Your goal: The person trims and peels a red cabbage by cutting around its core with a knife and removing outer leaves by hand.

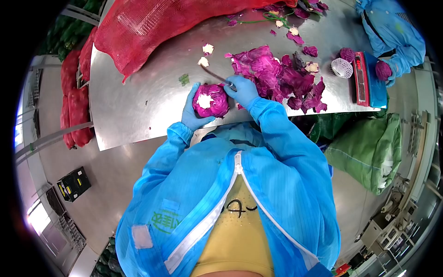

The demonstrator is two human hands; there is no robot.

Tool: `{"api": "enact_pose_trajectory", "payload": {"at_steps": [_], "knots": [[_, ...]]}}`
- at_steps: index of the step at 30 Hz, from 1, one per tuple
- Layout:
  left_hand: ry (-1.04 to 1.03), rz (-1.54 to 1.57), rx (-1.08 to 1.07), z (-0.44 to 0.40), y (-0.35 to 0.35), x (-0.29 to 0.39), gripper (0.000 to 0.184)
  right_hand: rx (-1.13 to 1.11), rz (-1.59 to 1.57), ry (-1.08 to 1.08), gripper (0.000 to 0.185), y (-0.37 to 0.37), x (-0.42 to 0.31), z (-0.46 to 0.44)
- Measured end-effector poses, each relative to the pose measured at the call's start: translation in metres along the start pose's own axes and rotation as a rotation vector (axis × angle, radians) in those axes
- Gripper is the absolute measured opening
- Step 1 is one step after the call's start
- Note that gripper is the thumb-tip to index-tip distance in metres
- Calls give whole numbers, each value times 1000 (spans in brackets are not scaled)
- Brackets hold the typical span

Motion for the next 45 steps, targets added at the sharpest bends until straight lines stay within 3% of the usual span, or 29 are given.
{"api": "enact_pose_trajectory", "payload": {"at_steps": [3, 5, 7, 10, 13, 15, 19, 21, 24, 25, 27, 30, 37, 43, 45], "knots": [[22, 74, 6, -6, -3, -1, 117, 10, 133, 142, 20, 5, 9, -13], [-82, -58, 3, -14, 5, -2, 117, 61, 252, -7, 19, 1, 34, -39], [-46, -47, 11, 11, -2, 6, 120, 63, 225, -30, 20, -11, 27, -12], [-92, -305, 70, 18, 6, 2, 123, 116, 197, -163, 19, -2, 25, -10], [-173, -307, 154, 37, 10, -2, 125, 191, 197, -155, 18, -2, 33, -4], [-149, -247, 179, 46, 9, -2, 126, 226, 199, -315, 23, 11, 40, -1], [-22, -469, 153, 48, 7, 10, 123, 405, 93, -174, 39, 37, 8, 12], [-82, -447, 140, 40, 4, 26, 120, 162, -22, -102, 56, 35, -16, 15], [-100, -414, 133, 37, 3, 25, 120, -163, -266, 170, 64, 1, -29, 24], [-92, -357, 124, 38, 3, 23, 120, -277, -139, 151, 63, -4, -31, 26], [-67, -298, 114, 40, 6, 21, 121, -176, -236, 275, 56, -17, -31, 26], [69, -171, 151, 40, 16, 8, 123, -153, -198, 260, 46, -14, -31, 28], [75, -114, 109, 37, 16, 10, 123, -74, -45, 392, 37, -16, -39, 29], [112, -139, 193, 38, 28, 5, 128, -55, -328, 114, 26, -10, -26, 27], [111, -190, 184, 36, 29, 12, 127, -26, -260, 73, 19, -2, -27, 35]]}}
Point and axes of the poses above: each hand's wrist, its own z-axis away from the middle knuckle, its own y-axis out of the back of the hand, x = y × z, the point moved 2 cm from there along -z, towards the middle knuckle, and after that the axes turned 4 degrees about -x, right-handed, at the moved point
